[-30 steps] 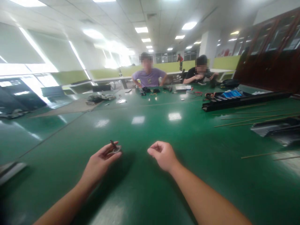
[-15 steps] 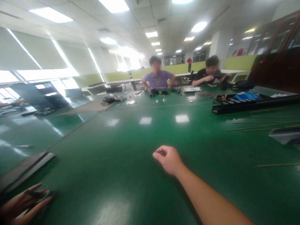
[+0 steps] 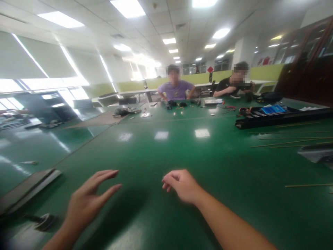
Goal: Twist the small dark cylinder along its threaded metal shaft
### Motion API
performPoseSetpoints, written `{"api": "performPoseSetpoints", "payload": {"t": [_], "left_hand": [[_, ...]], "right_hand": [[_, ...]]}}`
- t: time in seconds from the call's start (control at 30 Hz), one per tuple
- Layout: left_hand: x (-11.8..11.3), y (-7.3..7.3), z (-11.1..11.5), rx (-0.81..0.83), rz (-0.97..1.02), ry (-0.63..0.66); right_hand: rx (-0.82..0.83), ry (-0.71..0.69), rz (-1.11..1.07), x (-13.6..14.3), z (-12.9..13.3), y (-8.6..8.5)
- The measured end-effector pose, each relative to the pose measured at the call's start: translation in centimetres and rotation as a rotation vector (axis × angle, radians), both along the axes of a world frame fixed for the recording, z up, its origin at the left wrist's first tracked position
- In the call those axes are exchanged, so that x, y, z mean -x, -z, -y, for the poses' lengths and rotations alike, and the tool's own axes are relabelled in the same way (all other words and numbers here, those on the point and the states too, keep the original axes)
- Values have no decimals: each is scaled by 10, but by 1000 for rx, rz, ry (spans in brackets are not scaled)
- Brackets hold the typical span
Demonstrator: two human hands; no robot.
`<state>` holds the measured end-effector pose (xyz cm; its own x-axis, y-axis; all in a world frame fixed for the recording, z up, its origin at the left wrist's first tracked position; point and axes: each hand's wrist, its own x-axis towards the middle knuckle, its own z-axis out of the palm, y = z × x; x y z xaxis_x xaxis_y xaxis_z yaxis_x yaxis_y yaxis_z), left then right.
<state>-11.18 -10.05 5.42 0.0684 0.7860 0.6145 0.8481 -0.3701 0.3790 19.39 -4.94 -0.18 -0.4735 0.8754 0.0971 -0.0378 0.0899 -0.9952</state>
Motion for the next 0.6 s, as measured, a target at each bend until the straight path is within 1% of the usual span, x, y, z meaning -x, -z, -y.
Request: {"api": "performPoseSetpoints", "payload": {"t": [0.07,0.1,0.17,0.23,0.3,0.37,0.43,0.47,0.53,0.57,0.6], "left_hand": [[-48,2,-18,159,51,281],[-69,3,-25,217,92,394],[-104,7,-36,321,210,557],[-127,10,-41,372,340,616],[-138,11,-42,418,450,603],[-136,10,-41,459,515,543],[-122,6,-37,444,532,440],[-109,3,-34,410,529,368],[-75,-3,-25,316,499,173],[-54,-7,-19,264,472,47],[-33,-11,-11,206,425,-112]], "right_hand": [[14,-34,-30,2,3,-1],[13,-46,-44,2,4,-1],[6,-53,-78,2,5,-2],[7,-40,-119,1,3,-1],[33,-34,-164,0,1,-1],[93,-52,-193,0,-1,1],[173,-78,-187,0,-3,4],[207,-89,-176,0,-4,5],[238,-103,-150,0,-6,8],[233,-110,-136,1,-6,9],[221,-116,-123,1,-7,10]]}}
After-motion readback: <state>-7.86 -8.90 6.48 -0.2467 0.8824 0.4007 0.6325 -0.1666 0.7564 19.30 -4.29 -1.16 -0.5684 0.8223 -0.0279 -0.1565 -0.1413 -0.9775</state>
